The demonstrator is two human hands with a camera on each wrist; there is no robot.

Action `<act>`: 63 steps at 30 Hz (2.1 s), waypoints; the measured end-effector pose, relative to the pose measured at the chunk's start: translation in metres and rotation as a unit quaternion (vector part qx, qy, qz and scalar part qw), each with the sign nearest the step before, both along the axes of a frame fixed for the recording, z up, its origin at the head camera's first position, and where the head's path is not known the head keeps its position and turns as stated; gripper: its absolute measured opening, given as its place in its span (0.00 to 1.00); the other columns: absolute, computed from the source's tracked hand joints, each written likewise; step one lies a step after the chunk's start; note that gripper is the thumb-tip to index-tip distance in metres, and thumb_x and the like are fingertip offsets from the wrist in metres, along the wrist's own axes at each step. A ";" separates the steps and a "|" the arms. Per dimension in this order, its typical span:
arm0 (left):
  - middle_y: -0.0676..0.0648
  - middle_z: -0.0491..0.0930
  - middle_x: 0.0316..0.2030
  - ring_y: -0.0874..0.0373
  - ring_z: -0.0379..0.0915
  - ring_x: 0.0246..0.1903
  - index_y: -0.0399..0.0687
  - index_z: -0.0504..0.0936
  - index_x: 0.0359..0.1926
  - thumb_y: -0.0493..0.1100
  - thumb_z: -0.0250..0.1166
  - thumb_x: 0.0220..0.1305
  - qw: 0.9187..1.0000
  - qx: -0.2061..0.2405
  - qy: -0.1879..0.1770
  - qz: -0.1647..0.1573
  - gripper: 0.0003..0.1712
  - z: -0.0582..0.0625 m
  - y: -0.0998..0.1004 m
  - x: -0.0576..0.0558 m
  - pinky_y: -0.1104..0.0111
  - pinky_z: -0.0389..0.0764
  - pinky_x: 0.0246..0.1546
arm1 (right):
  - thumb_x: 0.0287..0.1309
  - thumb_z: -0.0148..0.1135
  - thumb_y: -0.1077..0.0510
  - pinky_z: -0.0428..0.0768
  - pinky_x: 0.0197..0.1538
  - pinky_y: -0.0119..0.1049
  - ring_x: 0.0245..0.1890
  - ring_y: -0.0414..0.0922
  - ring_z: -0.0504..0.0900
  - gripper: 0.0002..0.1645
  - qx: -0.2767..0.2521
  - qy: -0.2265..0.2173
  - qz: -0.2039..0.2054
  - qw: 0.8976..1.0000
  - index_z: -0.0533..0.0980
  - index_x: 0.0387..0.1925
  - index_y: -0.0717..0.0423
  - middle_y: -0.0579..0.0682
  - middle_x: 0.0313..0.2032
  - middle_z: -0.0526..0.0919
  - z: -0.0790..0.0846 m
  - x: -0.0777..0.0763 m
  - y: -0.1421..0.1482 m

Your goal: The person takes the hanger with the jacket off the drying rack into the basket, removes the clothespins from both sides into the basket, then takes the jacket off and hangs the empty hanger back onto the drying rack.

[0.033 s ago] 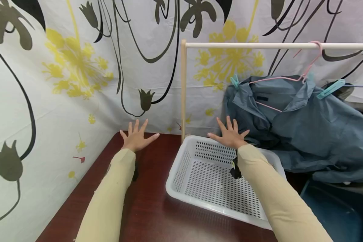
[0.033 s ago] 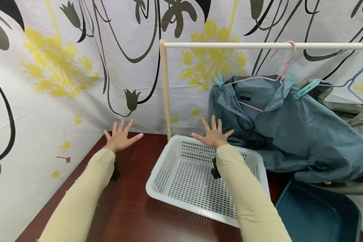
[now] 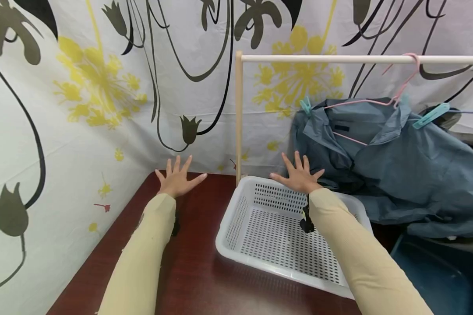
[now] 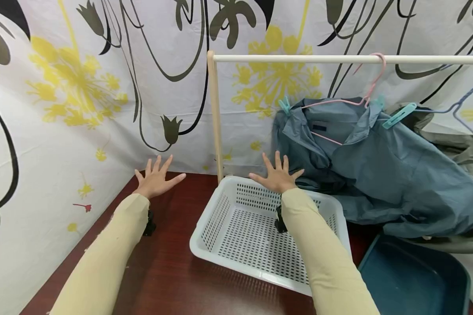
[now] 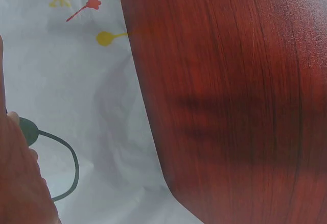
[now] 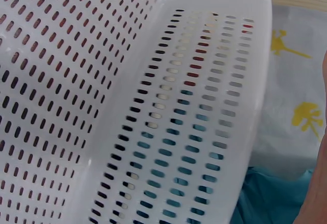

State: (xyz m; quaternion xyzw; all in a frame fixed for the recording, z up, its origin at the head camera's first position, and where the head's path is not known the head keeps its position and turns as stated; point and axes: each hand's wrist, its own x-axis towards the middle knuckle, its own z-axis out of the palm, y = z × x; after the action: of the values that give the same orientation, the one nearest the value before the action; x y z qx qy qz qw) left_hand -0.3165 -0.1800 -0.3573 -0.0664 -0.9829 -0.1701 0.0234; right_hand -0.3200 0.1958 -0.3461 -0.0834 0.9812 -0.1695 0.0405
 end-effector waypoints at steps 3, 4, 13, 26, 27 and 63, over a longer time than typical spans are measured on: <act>0.37 0.30 0.71 0.38 0.17 0.67 0.59 0.37 0.73 0.77 0.43 0.57 1.000 0.008 -0.002 0.000 0.52 0.000 -0.002 0.001 0.33 0.22 0.54 | 0.56 0.39 0.23 0.25 0.47 0.78 0.67 0.62 0.21 0.54 0.003 -0.003 0.001 1.000 0.32 0.72 0.41 0.58 0.70 0.22 -0.001 -0.001 0.000; 0.37 0.30 0.71 0.38 0.17 0.67 0.59 0.36 0.73 0.77 0.43 0.56 1.000 0.008 -0.005 0.001 0.53 -0.001 -0.004 0.001 0.33 0.22 0.54 | 0.55 0.38 0.23 0.25 0.47 0.78 0.67 0.62 0.21 0.54 0.003 -0.006 0.001 1.000 0.32 0.72 0.41 0.58 0.70 0.22 -0.002 -0.001 0.000; 0.36 0.30 0.71 0.36 0.17 0.67 0.59 0.36 0.73 0.78 0.40 0.56 0.999 0.010 -0.039 0.001 0.53 -0.006 -0.011 0.008 0.33 0.22 0.53 | 0.54 0.38 0.21 0.27 0.48 0.78 0.67 0.63 0.23 0.55 -0.004 -0.006 -0.001 1.000 0.33 0.73 0.42 0.59 0.70 0.24 -0.007 -0.001 0.003; 0.35 0.63 0.63 0.41 0.59 0.61 0.41 0.60 0.68 0.56 0.55 0.66 0.992 0.105 0.000 -0.065 0.36 0.013 0.001 0.017 0.45 0.60 0.58 | 0.63 0.51 0.39 0.56 0.59 0.64 0.66 0.63 0.51 0.46 -0.030 0.060 0.009 0.998 0.43 0.73 0.51 0.64 0.69 0.45 0.010 0.009 0.012; 0.36 0.67 0.60 0.42 0.63 0.59 0.40 0.63 0.66 0.54 0.56 0.66 0.990 0.122 0.006 -0.067 0.34 0.015 0.002 0.018 0.48 0.64 0.56 | 0.64 0.51 0.41 0.63 0.56 0.61 0.63 0.62 0.59 0.44 -0.040 0.062 0.010 0.997 0.46 0.72 0.51 0.65 0.68 0.52 0.012 0.010 0.012; 0.40 0.82 0.41 0.47 0.80 0.36 0.40 0.79 0.51 0.42 0.64 0.60 0.956 0.213 0.121 -0.160 0.19 0.064 0.094 -0.001 0.57 0.79 0.38 | 0.67 0.50 0.48 0.77 0.40 0.52 0.40 0.55 0.79 0.25 -0.089 0.125 0.026 0.988 0.72 0.57 0.61 0.62 0.42 0.81 0.055 0.082 0.112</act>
State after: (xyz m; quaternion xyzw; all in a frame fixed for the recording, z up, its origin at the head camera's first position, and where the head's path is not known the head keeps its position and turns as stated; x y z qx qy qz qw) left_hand -0.3174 -0.0864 -0.2935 -0.2366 -0.8902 -0.3677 0.1281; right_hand -0.2383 0.3076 -0.2909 -0.1332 0.9570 -0.2434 -0.0851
